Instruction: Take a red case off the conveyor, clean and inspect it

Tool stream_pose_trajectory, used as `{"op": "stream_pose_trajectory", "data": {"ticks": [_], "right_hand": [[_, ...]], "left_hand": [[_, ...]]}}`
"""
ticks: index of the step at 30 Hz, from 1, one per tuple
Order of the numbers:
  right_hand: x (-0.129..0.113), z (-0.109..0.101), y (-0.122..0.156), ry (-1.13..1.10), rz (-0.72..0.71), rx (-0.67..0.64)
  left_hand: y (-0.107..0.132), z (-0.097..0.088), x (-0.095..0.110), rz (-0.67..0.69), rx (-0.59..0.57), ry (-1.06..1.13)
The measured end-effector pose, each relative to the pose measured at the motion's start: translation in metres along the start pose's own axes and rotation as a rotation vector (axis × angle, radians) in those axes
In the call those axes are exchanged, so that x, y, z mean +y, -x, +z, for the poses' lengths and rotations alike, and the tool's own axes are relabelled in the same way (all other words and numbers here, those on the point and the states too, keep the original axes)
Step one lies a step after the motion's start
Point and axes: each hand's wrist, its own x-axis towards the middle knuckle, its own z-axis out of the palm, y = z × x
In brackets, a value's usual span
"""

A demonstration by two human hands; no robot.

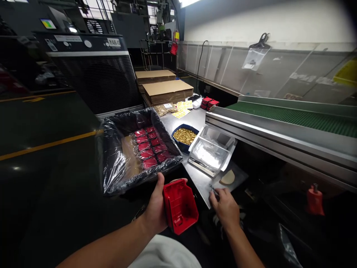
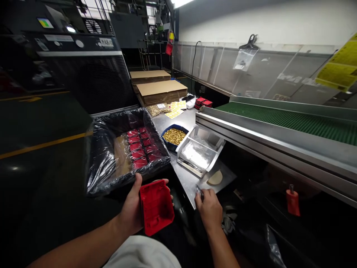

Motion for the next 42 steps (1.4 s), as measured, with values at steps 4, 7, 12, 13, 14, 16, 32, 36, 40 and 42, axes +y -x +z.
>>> {"op": "stream_pose_trajectory", "data": {"ticks": [4,7,12,13,14,16,32,36,40,42], "right_hand": [[-0.015,-0.022,0.005,-0.103,0.019,0.02],[-0.054,-0.057,0.017,-0.385,0.09,0.063],[-0.123,-0.106,0.048,-0.548,-0.243,-0.106],[-0.13,-0.109,0.052,-0.529,-0.326,-0.148],[-0.135,-0.111,0.055,-0.5,-0.386,-0.18],[-0.139,-0.11,0.057,-0.432,-0.444,-0.21],[-0.142,-0.106,0.052,-0.338,-0.525,-0.206],[-0.139,-0.109,0.048,-0.393,-0.535,-0.291],[-0.13,-0.11,0.045,-0.412,-0.537,-0.305],[-0.124,-0.11,0.044,-0.401,-0.542,-0.257]], "left_hand": [[0.003,0.005,-0.002,0.007,0.082,-0.084],[0.004,0.007,-0.006,0.001,0.144,-0.175],[0.005,0.009,-0.011,0.008,0.159,-0.227],[0.005,0.01,-0.011,0.001,0.154,-0.226],[0.006,0.012,-0.012,-0.007,0.153,-0.224],[0.007,0.015,-0.012,-0.024,0.155,-0.229],[0.011,0.016,-0.019,-0.113,0.11,-0.3],[0.01,0.015,-0.02,-0.108,0.104,-0.366],[0.008,0.013,-0.021,-0.165,0.126,-0.378],[0.008,0.015,-0.02,-0.202,0.103,-0.348]]}}
